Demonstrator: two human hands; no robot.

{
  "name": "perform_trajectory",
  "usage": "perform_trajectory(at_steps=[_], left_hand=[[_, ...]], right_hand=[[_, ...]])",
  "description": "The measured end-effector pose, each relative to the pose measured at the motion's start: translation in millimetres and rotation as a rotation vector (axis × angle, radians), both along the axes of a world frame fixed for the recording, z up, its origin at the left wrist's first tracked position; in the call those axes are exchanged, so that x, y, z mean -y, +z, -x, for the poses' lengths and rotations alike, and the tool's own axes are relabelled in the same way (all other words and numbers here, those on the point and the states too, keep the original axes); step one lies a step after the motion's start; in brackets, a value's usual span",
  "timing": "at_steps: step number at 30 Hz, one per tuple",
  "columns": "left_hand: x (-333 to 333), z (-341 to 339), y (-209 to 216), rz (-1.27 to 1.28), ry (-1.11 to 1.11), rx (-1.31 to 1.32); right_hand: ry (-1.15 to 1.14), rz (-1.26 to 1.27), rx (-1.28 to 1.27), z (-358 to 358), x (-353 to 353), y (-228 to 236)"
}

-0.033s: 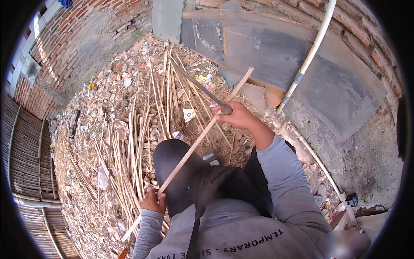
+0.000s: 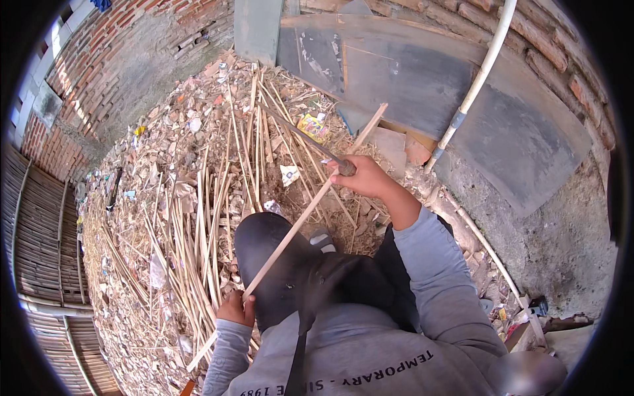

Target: The person holds a long bamboo strip by hand and repeatedly scrapes its surface using a metal blade to smooth it, working along its length while seated near a pile of similar strips.

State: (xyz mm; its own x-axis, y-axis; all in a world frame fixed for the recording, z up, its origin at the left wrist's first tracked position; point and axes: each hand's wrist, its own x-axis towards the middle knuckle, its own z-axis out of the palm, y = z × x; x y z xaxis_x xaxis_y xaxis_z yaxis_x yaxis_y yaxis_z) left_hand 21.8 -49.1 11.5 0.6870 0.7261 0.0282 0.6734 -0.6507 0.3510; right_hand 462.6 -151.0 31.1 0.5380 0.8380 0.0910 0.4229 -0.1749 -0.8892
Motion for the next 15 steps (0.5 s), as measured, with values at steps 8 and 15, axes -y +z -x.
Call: perform_trajectory(at_steps=[8,15], left_hand=[[-7,6,-17,0.062,0.013,-0.031],[-8,2,-28,0.012,0.062,-0.060]], right_hand=[[0.170,0.332,0.627,44,12,34],[0.003,0.357,0.451,4,6,10]])
